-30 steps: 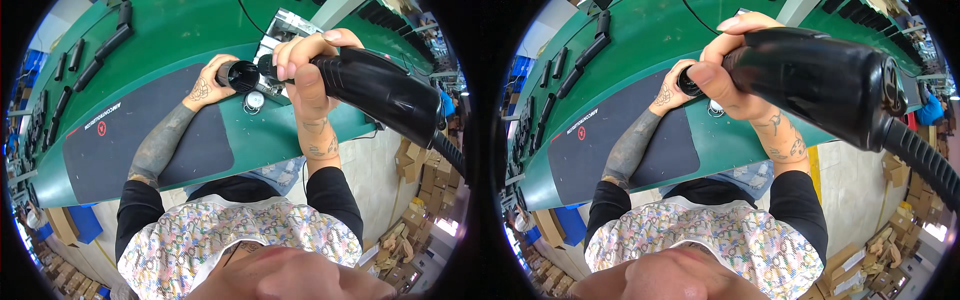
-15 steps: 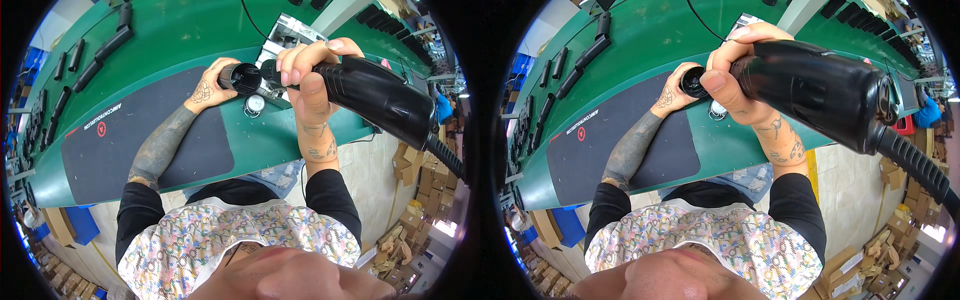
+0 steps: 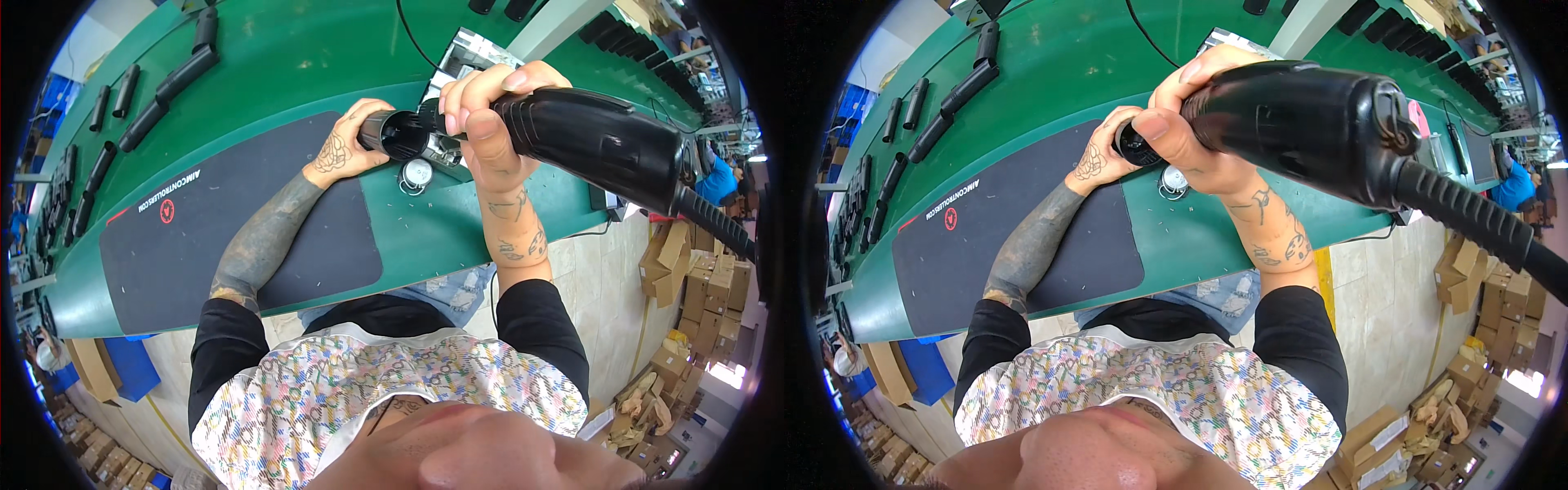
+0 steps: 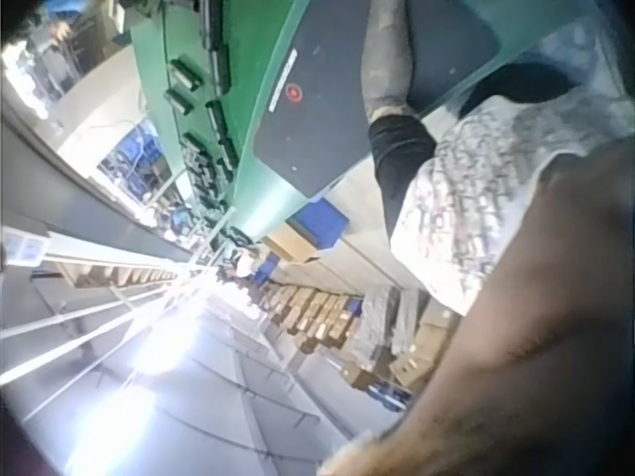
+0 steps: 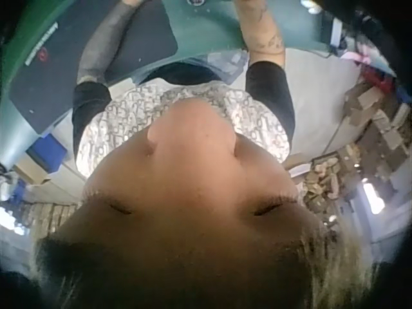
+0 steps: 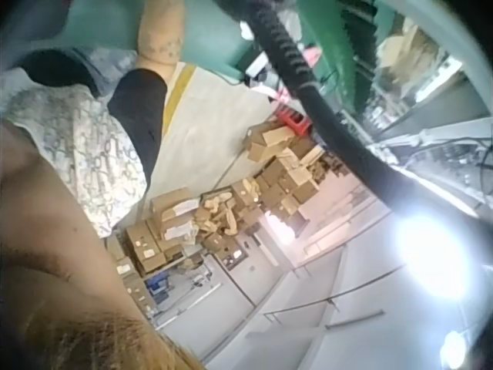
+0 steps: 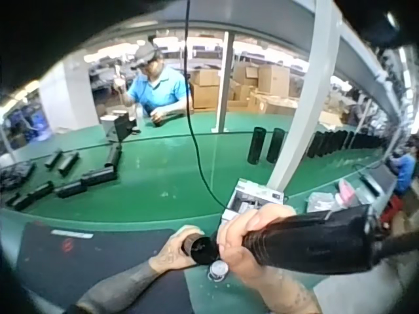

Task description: The person fastens components inside black plastic cylinders by collecting screws from an automatic dispenser and driving them inside each cylinder with an electric screwdriver, then places the assembled cylinders onto the conveyor belt.

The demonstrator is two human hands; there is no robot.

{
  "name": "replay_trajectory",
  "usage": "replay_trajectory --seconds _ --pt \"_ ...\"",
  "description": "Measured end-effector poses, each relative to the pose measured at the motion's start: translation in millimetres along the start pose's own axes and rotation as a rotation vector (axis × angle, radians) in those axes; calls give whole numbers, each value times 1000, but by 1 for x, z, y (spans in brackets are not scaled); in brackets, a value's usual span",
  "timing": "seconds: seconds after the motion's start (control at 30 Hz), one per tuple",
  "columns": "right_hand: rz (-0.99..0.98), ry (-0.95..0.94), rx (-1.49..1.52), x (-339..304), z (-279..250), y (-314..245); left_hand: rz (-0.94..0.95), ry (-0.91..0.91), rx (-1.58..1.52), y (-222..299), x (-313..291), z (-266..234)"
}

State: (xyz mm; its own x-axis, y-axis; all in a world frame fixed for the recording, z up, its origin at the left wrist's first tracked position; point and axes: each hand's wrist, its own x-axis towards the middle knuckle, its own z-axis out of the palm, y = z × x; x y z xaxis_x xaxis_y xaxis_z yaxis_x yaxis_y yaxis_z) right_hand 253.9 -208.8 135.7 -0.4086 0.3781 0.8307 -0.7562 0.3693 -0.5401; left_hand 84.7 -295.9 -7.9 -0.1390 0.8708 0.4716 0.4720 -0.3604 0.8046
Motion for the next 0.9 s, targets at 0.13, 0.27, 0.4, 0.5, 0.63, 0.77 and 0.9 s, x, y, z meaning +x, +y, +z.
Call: replay_trajectory --seconds 0.13,0.27,0.4,0.5,0.63,0.77,0.9 --pt "41 -39 30 0 1 -3 38 2 91 -8 -5 -2" --pt "-59 -103 275 12 -19 -50 -3 129 97 -16 0 0" --pt "-33 -60 314 2 -35 -89 -83 243 120 -25 -9 -7" --pt "126 -153 158 4 -50 -84 -65 189 146 -25 -7 -3" --pt "221 -6 44 4 -37 -65 -61 176 140 -25 -2 -2" --pt "315 -15 239 8 -33 -62 -38 164 141 -24 -2 1" --pt "408 -34 436 12 -31 -60 -13 155 136 -22 -3 1"
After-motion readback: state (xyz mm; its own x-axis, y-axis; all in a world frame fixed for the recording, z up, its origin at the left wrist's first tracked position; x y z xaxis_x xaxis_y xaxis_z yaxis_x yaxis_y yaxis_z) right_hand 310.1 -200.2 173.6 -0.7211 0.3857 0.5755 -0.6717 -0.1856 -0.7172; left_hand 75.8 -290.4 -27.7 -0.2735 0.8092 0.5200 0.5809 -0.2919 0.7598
